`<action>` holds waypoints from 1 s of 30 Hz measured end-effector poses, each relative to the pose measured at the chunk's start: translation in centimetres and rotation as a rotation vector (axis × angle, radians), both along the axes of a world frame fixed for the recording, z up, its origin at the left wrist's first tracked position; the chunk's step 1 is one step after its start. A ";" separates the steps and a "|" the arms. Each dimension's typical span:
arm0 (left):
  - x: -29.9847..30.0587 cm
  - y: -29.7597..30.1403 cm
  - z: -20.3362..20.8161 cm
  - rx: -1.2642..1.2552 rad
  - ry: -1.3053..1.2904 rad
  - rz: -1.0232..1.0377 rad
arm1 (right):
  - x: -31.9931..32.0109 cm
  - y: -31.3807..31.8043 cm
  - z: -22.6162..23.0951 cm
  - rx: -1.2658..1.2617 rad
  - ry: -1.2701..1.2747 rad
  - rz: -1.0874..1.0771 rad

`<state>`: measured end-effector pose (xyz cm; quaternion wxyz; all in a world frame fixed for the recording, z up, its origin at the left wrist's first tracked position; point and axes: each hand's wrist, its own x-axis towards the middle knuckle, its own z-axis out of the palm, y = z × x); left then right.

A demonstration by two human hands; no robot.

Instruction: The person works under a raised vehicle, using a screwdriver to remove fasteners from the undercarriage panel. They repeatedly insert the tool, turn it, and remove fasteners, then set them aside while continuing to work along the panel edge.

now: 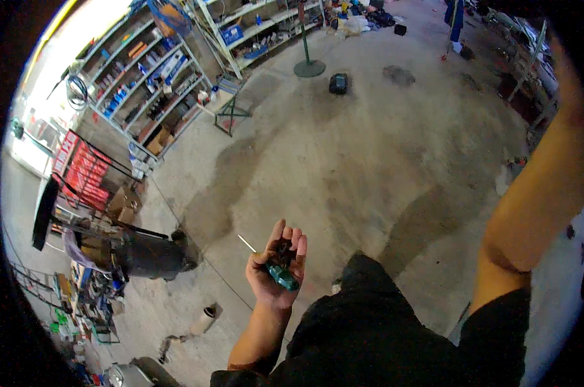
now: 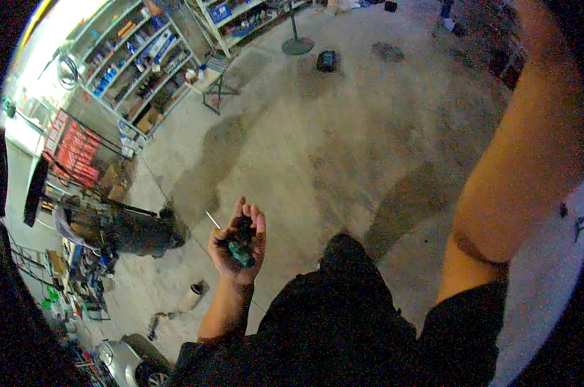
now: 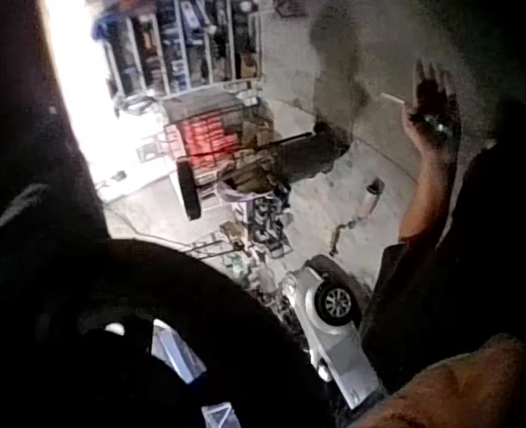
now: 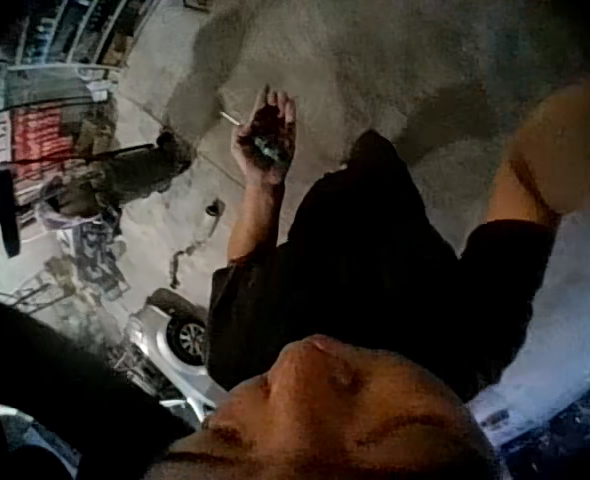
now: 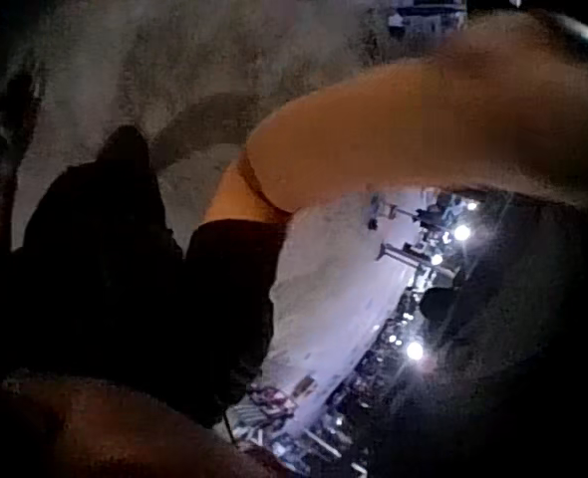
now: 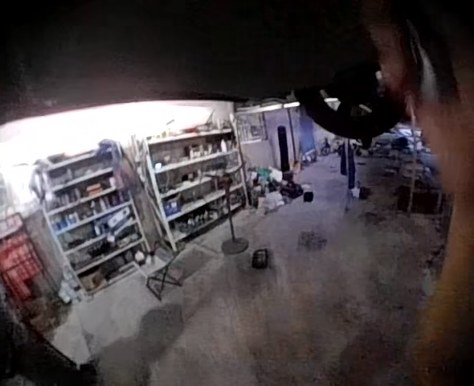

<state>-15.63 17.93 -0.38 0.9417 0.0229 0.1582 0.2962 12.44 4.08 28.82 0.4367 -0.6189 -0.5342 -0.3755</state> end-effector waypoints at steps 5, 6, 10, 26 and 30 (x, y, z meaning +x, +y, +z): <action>2.7 3.1 0.4 0.036 -0.100 -0.054 | -4.2 4.3 -15.3 -0.337 0.725 0.397; 3.3 4.1 0.3 0.053 -0.116 -0.067 | -5.0 5.8 -18.5 -0.404 0.871 0.463; 5.8 8.9 -0.5 0.083 -0.148 -0.097 | -6.5 12.3 -28.1 -0.494 1.023 0.610; 8.3 25.8 -5.4 0.004 0.009 0.159 | -4.0 33.8 -32.3 -0.773 1.049 0.849; 8.0 31.1 -5.6 0.010 -0.044 0.128 | -5.8 38.3 -33.5 -0.683 0.934 0.843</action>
